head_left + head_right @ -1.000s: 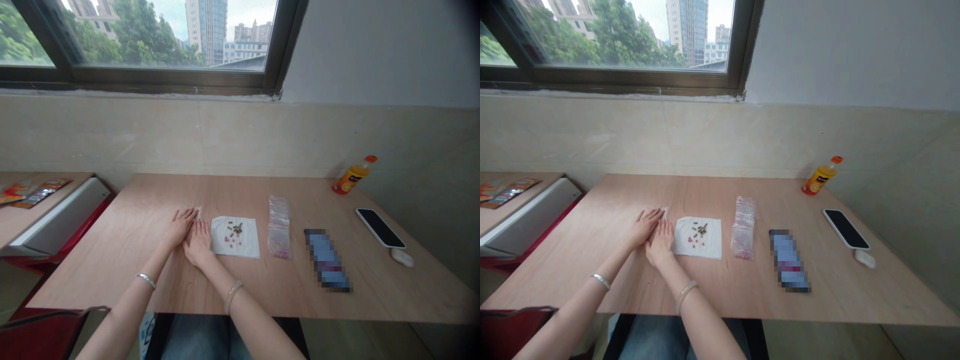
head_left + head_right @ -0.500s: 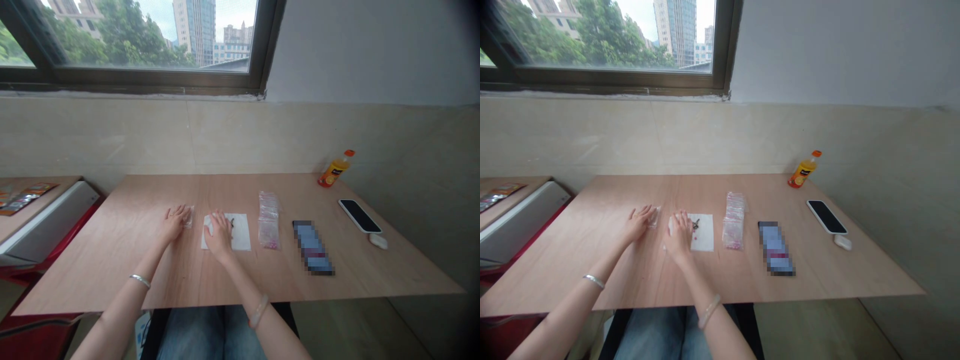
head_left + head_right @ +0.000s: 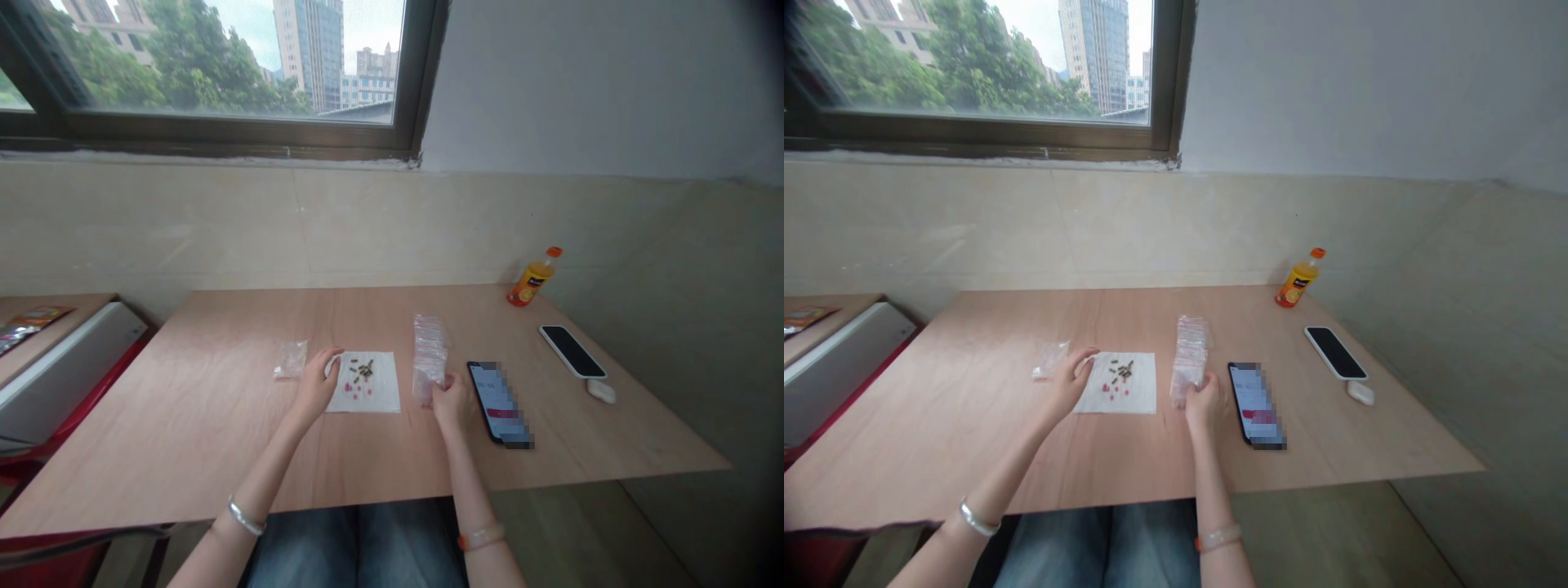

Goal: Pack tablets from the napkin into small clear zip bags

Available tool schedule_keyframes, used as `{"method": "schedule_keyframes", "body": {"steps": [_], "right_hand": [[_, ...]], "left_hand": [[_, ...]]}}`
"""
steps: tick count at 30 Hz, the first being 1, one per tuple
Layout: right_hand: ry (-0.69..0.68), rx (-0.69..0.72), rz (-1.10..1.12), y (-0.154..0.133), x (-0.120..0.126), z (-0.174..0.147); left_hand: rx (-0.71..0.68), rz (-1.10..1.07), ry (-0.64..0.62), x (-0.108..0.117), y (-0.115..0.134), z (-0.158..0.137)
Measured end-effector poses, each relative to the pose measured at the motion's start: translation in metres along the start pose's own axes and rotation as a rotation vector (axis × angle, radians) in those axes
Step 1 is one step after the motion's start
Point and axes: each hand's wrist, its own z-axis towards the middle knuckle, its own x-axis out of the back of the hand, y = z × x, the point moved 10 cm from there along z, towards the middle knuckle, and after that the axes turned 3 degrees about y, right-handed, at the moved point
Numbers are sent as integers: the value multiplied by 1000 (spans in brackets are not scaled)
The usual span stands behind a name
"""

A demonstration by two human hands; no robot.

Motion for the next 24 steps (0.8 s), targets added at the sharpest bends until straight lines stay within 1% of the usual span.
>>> {"method": "schedule_keyframes", "body": {"steps": [2, 4, 7, 10, 12, 14, 15, 17, 19, 20, 21, 22, 23, 24], "right_hand": [[-42, -43, 21, 7, 1, -1], [-67, -50, 45, 13, 6, -3], [-102, 19, 195, 19, 18, -8], [-176, 76, 335, 26, 26, -14], [-222, 76, 294, 31, 28, -17], [-243, 81, 181, 31, 30, -19], [-223, 89, 122, 30, 34, -19], [-104, 101, 44, 25, 50, -17], [30, 113, 83, 18, 70, -16], [57, 116, 147, 15, 78, -16], [44, 123, 224, 11, 82, -17], [-12, 136, 303, 5, 83, -18], [-104, 152, 376, -2, 80, -21], [-224, 168, 436, -10, 76, -25]], "left_hand": [[-4, -60, -57, -14, 19, -8], [-3, -104, -123, -26, 37, -16], [7, -148, -242, -40, 61, -26], [20, -157, -371, -54, 78, -37], [9, -156, -430, -63, 87, -42], [-18, -158, -461, -71, 95, -46], [-35, -160, -467, -74, 99, -48], [-56, -172, -476, -80, 104, -52], [-55, -190, -476, -82, 107, -55], [-45, -199, -473, -81, 108, -56], [-32, -210, -474, -80, 109, -57], [-14, -222, -479, -78, 110, -58], [8, -237, -484, -76, 112, -58], [34, -255, -494, -74, 113, -59]]}}
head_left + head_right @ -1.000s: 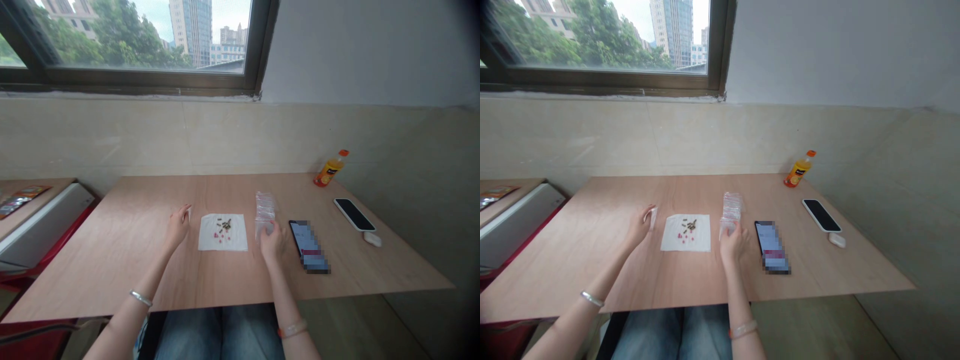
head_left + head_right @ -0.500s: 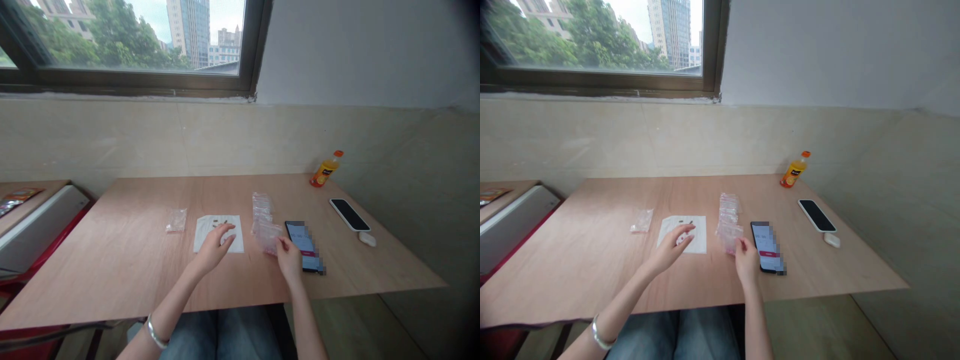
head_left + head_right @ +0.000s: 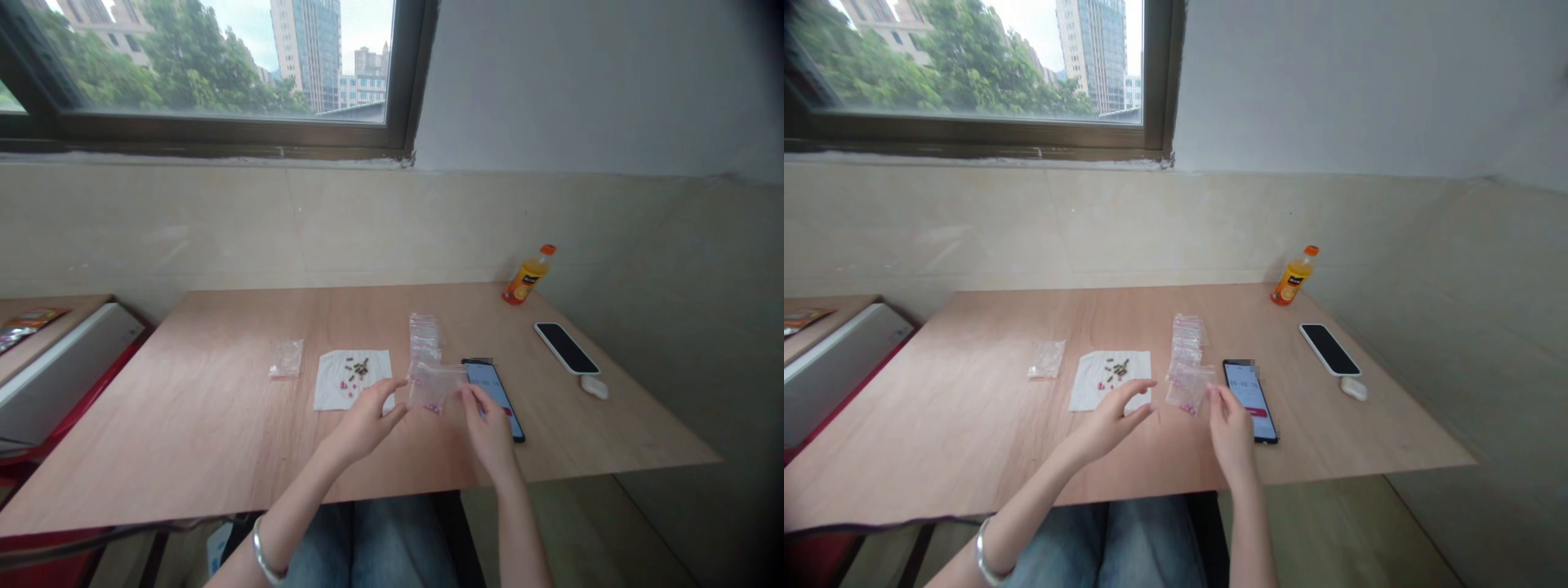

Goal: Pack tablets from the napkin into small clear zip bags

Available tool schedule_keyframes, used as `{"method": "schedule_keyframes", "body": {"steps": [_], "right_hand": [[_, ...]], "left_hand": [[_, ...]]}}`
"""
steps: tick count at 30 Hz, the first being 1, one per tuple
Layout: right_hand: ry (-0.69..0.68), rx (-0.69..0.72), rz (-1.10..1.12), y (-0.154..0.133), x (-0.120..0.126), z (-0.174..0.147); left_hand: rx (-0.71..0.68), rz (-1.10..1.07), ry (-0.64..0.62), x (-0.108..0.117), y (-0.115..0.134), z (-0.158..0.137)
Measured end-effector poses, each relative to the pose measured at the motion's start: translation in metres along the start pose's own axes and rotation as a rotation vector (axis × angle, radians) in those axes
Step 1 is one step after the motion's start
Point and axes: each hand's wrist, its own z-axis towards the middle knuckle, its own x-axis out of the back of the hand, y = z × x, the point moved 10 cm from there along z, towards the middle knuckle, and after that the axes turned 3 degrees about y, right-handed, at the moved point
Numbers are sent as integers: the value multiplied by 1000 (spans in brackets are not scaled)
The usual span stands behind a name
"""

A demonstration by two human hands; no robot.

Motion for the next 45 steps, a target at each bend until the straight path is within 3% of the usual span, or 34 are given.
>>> {"method": "schedule_keyframes", "body": {"steps": [4, 8, 14, 17, 20, 22, 23, 28, 32, 39, 45], "right_hand": [[-467, -22, 198, -29, -40, -25], [-629, -26, 246, -44, -61, -45], [-712, -3, 192, -52, -78, -58], [-700, 56, 186, -63, -83, -60], [-420, 123, 141, -71, -69, -49], [-246, 104, 137, -72, -58, -48], [-253, 73, 168, -71, -60, -51], [-682, -198, 505, -73, -101, -91], [-782, -343, 622, -72, -109, -107], [-929, -367, 697, -80, -112, -117], [-858, -450, 750, -75, -110, -114]], "left_hand": [[73, -113, -99, -1, 8, -4], [151, -334, -269, -11, 13, -14], [186, -200, -199, 7, 3, -29], [173, -282, -287, 3, 2, -36], [174, -390, -335, 1, 3, -40], [177, -420, -294, 4, 2, -40], [181, -435, -271, 5, 2, -40], [248, -630, -268, 0, 4, -47], [309, -684, -251, 2, 1, -52], [350, -696, -318, -2, 2, -61], [352, -643, -260, 1, 1, -59]]}}
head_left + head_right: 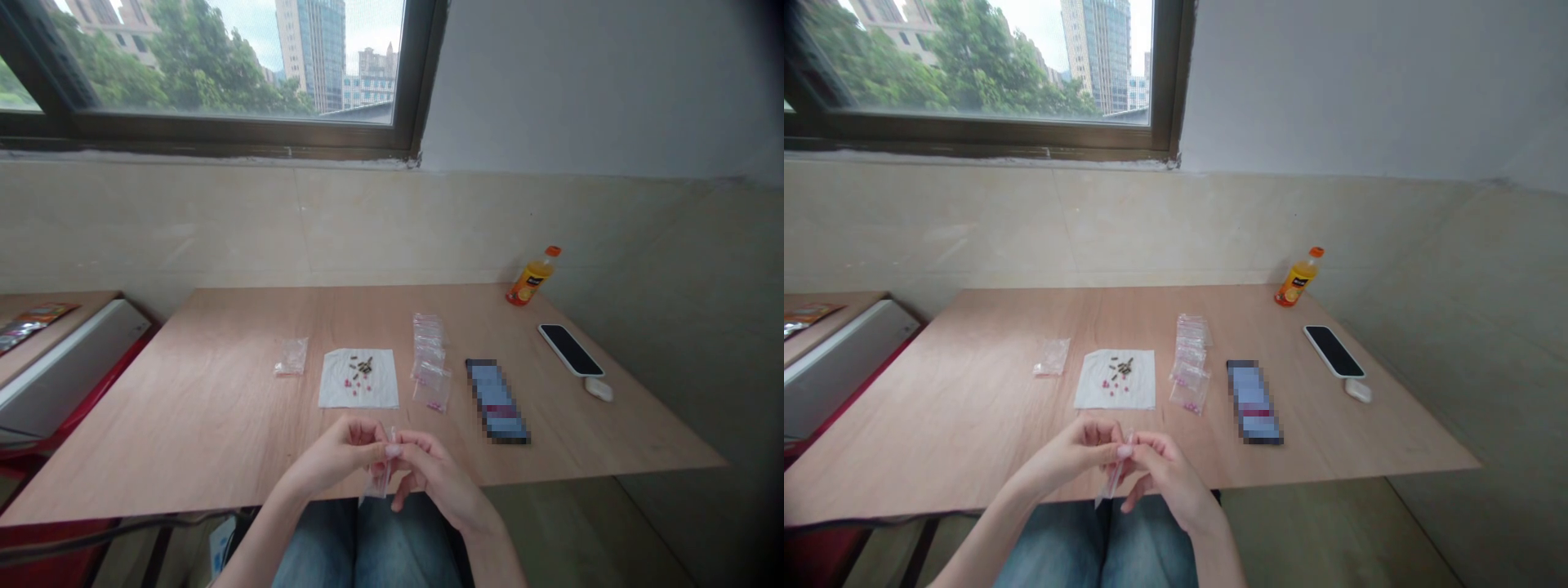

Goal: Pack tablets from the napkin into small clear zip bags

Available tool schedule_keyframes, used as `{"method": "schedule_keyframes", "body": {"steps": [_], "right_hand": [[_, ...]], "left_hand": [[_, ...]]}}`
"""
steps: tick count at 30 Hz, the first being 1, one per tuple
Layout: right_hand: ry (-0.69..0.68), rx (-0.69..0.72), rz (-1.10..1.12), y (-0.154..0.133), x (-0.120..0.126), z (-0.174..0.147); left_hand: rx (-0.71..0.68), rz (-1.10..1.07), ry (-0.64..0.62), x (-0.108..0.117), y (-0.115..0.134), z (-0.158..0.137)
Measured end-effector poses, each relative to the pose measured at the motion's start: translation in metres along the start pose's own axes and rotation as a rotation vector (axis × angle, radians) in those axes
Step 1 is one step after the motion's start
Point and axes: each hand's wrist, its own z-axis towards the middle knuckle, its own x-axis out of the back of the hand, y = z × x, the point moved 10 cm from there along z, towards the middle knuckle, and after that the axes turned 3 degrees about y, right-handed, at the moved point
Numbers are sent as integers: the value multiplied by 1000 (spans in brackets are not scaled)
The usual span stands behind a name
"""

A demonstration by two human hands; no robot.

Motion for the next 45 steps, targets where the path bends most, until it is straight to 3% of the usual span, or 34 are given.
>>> {"method": "schedule_keyframes", "body": {"steps": [7, 11, 16, 23, 29, 35, 45], "right_hand": [[197, -102, 44, 18, 20, 2], [202, -118, 95, 22, 23, 4], [101, -121, 28, 18, 12, 4], [117, -134, 55, 18, 15, 5], [150, -145, -12, 23, 15, 8], [116, -56, 1, 13, 5, 13], [104, 16, 51, 6, 2, 17]], "left_hand": [[-6, 258, 25, 1, -9, 1], [-23, 466, 48, 2, -6, -2], [-31, 457, -21, -3, -3, -3], [-8, 510, -55, -1, 0, -7], [0, 593, 18, 2, 0, -10], [-50, 524, 139, 8, 7, -11], [-109, 433, 235, 14, 4, -8]]}}
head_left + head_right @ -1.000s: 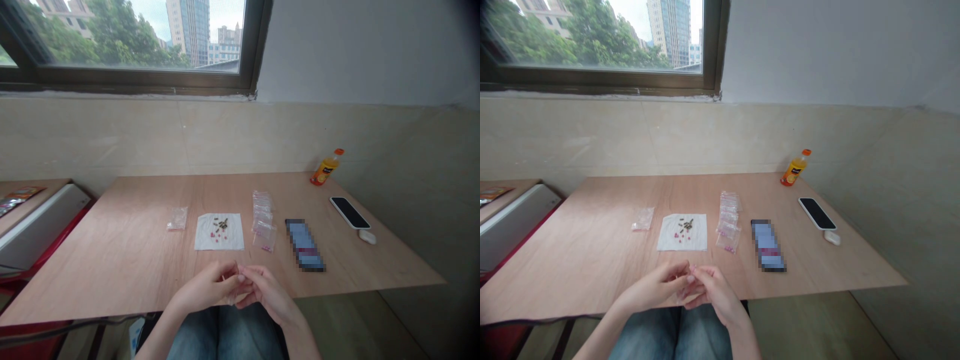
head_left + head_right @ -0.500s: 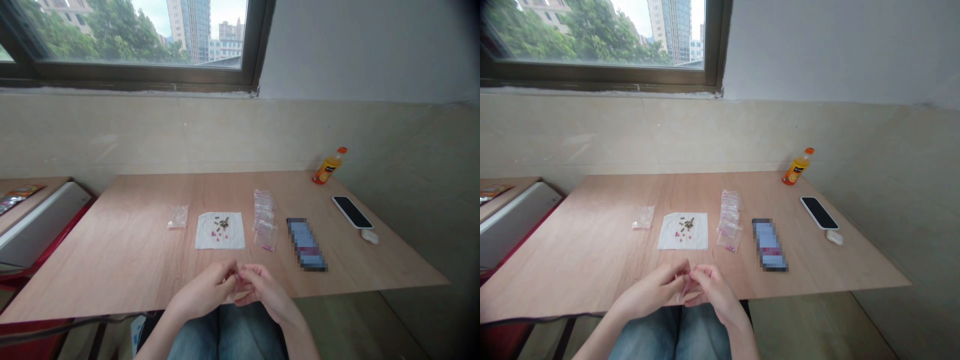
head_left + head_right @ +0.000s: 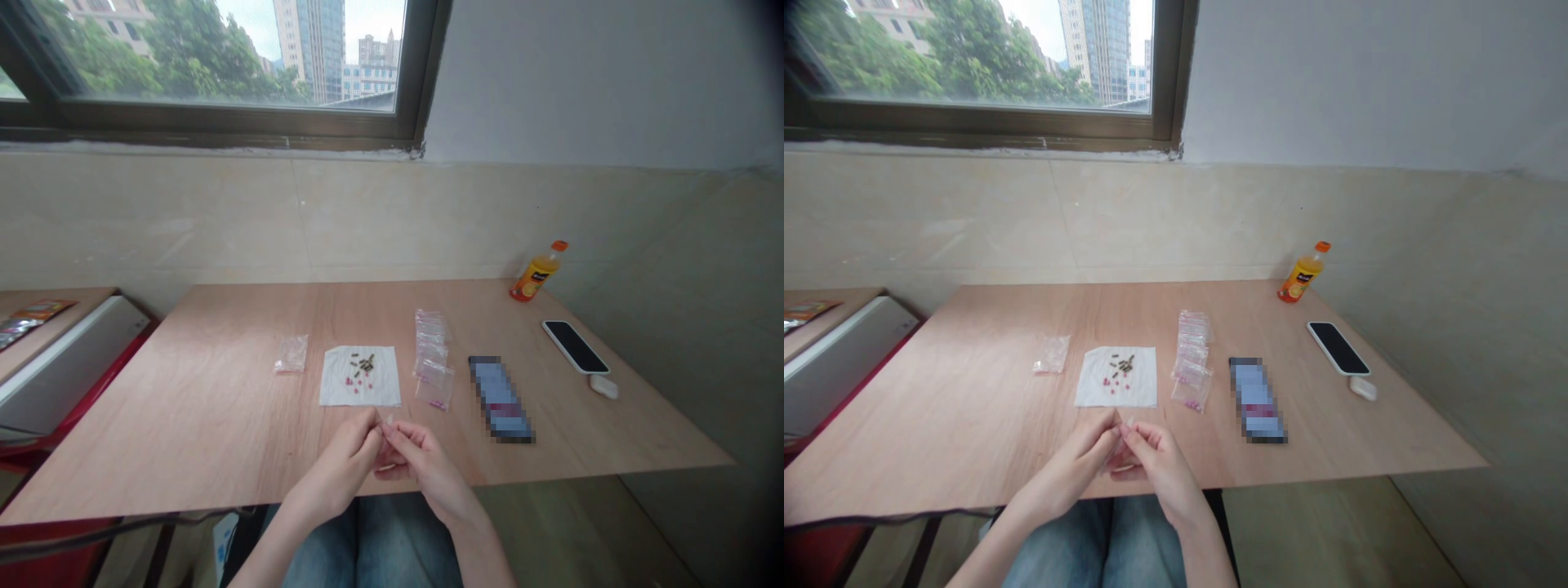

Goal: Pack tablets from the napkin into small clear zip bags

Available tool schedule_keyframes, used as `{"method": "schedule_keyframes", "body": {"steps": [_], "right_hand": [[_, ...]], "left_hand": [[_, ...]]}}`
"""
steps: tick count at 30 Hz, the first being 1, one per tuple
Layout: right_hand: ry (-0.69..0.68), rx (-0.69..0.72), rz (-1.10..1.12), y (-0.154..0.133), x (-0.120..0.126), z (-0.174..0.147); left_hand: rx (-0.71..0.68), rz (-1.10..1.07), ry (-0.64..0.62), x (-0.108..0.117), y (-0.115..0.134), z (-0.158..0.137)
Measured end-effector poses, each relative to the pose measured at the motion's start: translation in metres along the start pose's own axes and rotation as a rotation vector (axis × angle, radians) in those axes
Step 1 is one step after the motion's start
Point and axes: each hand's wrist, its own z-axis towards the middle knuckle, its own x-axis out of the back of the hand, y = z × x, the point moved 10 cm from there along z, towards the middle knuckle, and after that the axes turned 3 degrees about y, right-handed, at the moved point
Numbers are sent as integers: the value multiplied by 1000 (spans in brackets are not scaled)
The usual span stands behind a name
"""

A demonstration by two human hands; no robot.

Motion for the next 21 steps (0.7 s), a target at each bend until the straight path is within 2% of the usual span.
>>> {"method": "schedule_keyframes", "body": {"steps": [5, 14, 21], "right_hand": [[9, 20, 5, -2, -3, -1], [63, 20, -38, 0, 2, -2], [77, 79, -51, 2, -1, 1]], "left_hand": [[-14, -30, 84, 6, 0, 0], [15, 12, -24, 1, -10, 1], [-41, 108, 15, 7, -7, 0]]}}
